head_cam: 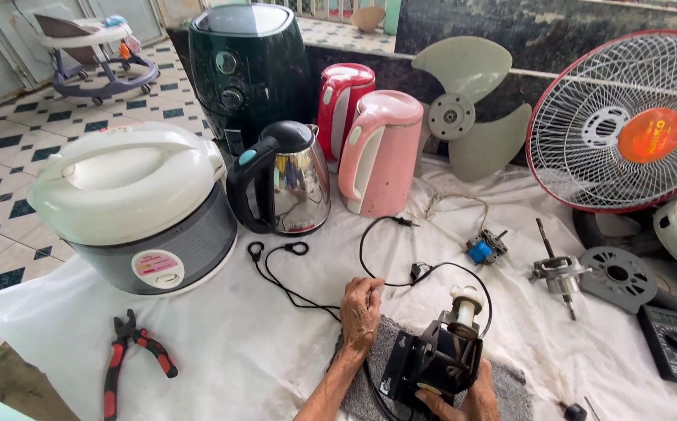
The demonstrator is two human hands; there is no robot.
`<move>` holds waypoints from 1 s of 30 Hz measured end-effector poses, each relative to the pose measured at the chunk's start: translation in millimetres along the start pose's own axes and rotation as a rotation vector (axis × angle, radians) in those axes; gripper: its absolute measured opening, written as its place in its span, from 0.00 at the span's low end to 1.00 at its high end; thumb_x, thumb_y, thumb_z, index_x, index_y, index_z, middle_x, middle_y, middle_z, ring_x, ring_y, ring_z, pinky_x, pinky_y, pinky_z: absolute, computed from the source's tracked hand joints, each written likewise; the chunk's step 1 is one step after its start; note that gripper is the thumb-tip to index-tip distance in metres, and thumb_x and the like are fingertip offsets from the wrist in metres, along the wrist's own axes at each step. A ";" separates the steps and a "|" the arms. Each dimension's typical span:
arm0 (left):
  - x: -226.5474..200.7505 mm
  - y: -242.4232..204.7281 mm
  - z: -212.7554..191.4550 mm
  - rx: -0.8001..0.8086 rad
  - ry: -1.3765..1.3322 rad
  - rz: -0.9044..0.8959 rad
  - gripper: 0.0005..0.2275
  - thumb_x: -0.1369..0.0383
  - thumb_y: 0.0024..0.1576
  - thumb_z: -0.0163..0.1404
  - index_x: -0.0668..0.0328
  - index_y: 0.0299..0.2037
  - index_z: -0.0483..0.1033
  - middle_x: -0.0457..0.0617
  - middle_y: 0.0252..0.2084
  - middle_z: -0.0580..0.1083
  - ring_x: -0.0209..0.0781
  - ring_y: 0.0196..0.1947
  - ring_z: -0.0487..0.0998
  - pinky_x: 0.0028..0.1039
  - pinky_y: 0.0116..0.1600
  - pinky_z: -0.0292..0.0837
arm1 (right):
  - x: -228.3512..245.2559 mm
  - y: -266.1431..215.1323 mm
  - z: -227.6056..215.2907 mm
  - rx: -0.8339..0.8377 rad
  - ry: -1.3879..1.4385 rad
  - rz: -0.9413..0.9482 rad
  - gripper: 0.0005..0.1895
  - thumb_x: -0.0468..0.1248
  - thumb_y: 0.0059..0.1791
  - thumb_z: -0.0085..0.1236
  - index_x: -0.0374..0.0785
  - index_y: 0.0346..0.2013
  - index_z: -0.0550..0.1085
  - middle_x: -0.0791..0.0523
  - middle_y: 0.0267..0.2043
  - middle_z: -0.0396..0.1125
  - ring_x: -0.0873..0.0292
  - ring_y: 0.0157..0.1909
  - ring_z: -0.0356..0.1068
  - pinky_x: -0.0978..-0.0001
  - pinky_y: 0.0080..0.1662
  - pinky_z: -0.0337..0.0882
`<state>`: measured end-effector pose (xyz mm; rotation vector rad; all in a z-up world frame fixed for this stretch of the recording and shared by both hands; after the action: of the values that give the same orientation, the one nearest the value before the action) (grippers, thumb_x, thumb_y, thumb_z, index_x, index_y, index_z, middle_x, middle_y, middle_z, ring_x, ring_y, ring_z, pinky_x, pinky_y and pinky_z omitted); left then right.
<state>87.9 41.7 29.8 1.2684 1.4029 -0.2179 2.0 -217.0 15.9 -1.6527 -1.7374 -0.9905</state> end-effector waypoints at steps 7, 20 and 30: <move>6.4 0.5 2.1 -0.003 0.014 -0.014 0.10 0.76 0.55 0.47 0.55 0.41 0.82 0.44 0.37 0.78 0.39 0.39 0.77 0.29 0.38 0.78 | -43.8 0.8 23.5 -0.063 -0.165 -0.112 0.54 0.65 0.28 0.74 0.63 0.67 0.67 0.63 0.59 0.67 0.58 0.65 0.63 0.53 0.50 0.78; 3.4 -1.2 0.9 0.031 -0.049 -0.027 0.10 0.77 0.56 0.48 0.57 0.42 0.82 0.46 0.40 0.78 0.38 0.34 0.78 0.26 0.38 0.79 | -27.1 -7.5 20.9 0.056 0.035 -0.100 0.50 0.56 0.37 0.72 0.48 0.69 0.62 0.53 0.56 0.60 0.51 0.61 0.62 0.52 0.57 0.69; 0.7 0.7 1.0 0.051 -0.067 -0.063 0.10 0.76 0.58 0.47 0.59 0.43 0.82 0.47 0.41 0.80 0.36 0.33 0.79 0.25 0.37 0.80 | -14.8 -7.1 15.7 0.066 0.112 -0.073 0.49 0.57 0.36 0.72 0.48 0.67 0.62 0.55 0.59 0.59 0.53 0.63 0.65 0.55 0.58 0.71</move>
<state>89.2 41.6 29.3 1.2488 1.3886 -0.3377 -2.0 -213.0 -6.1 -1.4740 -1.7480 -1.0273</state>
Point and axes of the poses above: each hand's wrist, its own y-axis towards the middle knuckle, its own z-axis out of the palm, x = y × z, the point moved 9 cm from there along y, towards the middle knuckle
